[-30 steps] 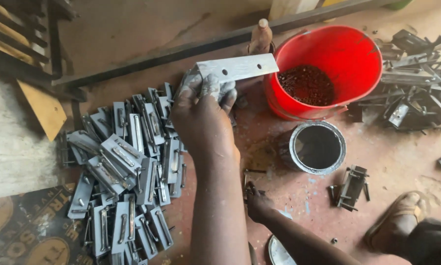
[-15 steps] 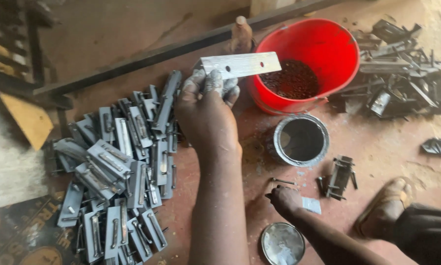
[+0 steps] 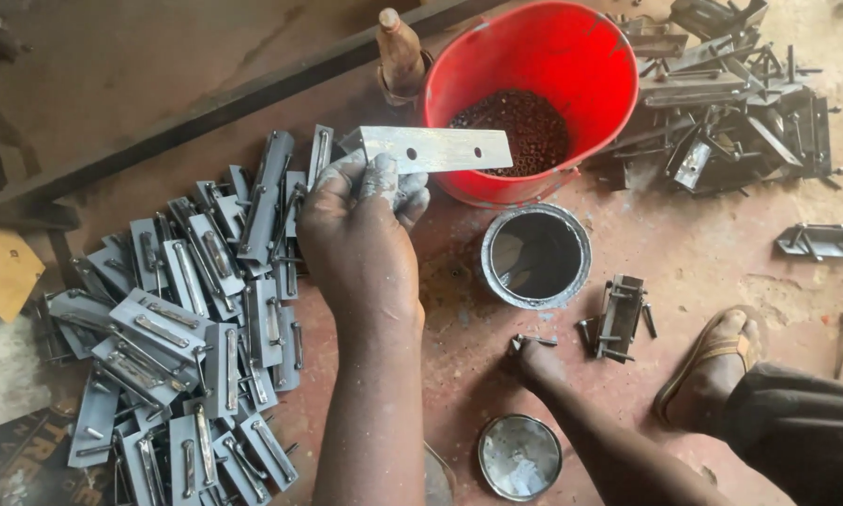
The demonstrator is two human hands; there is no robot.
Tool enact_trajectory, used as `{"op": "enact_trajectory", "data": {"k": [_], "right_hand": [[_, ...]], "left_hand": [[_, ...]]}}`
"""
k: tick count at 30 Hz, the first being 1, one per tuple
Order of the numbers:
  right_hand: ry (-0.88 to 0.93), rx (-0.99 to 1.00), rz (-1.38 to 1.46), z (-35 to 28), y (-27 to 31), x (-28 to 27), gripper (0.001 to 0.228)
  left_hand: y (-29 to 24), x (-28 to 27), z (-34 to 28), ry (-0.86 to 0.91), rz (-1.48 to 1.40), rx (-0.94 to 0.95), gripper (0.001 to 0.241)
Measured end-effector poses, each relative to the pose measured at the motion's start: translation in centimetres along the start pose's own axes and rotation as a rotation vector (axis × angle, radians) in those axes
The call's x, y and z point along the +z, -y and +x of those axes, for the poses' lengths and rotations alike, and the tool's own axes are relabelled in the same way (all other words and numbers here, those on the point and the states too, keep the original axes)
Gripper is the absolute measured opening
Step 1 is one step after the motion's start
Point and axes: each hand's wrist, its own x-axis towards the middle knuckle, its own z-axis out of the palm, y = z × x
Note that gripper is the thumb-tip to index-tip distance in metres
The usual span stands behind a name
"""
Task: The person is coating metal brackets with a black substance by dipping them and using a flat tool before proceeding with assembly.
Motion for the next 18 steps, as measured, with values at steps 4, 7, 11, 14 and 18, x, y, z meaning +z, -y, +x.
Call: {"op": "enact_trajectory", "data": {"k": [4,7,11,14,18], "right_hand": [[0.365,0.524,0.864,0.6,-1.6,-6.2,0.036],[0.339,0.491,1.054,0.6,0.5,-11.9,0.031],[0.315,0.252,1.056,1.4,1.9,-24.3,0.026],[0.274,0.027,1.003,2.1,3.0,-30.1,0.015],[0.379,-0.147,0.901,2.7,-1.1,-35.8,0.023]], "left_hand": [[-0.2,0.6,-0.7,0.040,0.058,0.040,0.018],[0.0,1.0,-0.7,0.057,0.044,0.040,0.018],[-0.6,0.8,-1.1,0.056,0.016,0.039,0.019],[-1.0,0.3,-1.3,0.054,0.016,0.061,0.020],[-1.3,-0.3,-0.8,0.057,-0.014,0.049,0.020]]}}
